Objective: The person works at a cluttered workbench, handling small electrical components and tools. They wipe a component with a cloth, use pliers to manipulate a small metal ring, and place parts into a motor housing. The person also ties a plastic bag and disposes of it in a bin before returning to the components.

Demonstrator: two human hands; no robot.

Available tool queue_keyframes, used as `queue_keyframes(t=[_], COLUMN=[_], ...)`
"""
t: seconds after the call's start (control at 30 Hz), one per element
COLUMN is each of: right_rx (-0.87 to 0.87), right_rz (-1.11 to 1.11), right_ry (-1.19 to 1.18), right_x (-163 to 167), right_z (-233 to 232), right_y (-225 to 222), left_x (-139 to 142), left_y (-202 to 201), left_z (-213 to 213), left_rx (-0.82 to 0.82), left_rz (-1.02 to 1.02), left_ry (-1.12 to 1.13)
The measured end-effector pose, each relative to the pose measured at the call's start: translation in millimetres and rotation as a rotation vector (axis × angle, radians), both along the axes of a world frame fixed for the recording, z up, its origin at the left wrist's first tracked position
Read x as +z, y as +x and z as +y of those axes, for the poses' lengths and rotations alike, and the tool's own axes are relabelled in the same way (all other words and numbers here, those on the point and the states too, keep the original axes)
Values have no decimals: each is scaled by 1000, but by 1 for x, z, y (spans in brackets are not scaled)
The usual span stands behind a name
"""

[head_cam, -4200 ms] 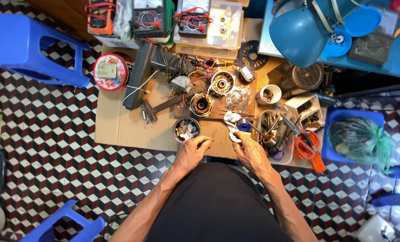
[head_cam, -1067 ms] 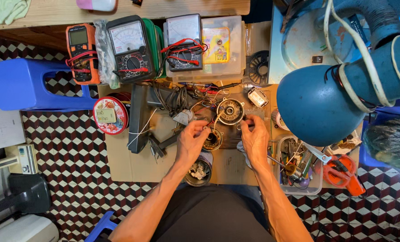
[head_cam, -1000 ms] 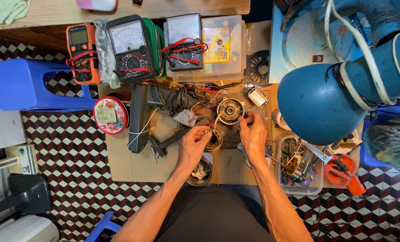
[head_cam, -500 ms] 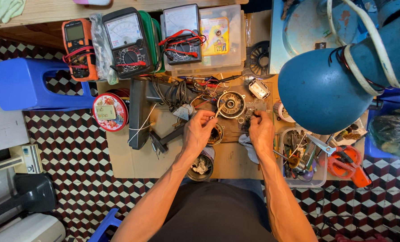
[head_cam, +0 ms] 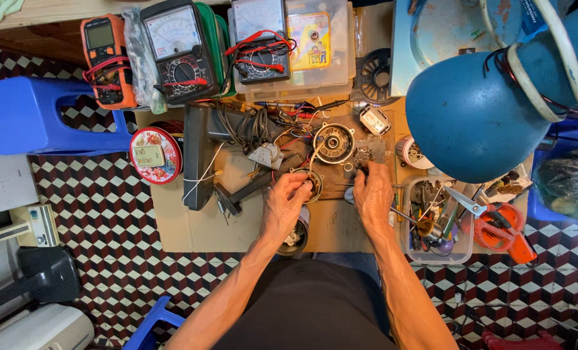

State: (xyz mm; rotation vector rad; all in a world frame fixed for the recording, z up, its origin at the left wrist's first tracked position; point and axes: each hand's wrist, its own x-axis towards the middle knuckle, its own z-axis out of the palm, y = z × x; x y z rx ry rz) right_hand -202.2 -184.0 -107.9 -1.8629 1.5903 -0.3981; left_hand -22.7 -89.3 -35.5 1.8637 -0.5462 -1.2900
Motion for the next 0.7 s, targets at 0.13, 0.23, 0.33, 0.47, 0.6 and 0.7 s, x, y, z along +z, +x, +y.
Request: queue_keyframes(t=[0.13,0.23,0.33,0.47,0.6,0.7], right_rx=[62,143,175,166,165,97], right_rz=[16,92,147,142,86,-13], right_ry=[-20,-60,-77,-72,-149,-160], right_x=[7,5,3,3,5,7], right_z=[8,9,7,4,2,-3], right_y=[-4,-2,-1,0,9,19], left_x=[2,-1,-6,-9,-8,-8], left_y=[-1,-2,-5,-7,-5,-3], left_z=[4,8,12,15,19,19], left_rx=[43,46,30,29,-3,6], left_rz=[118,163,143,146,98,62], left_ry=[-44,-76,-105,-134,-99,-102])
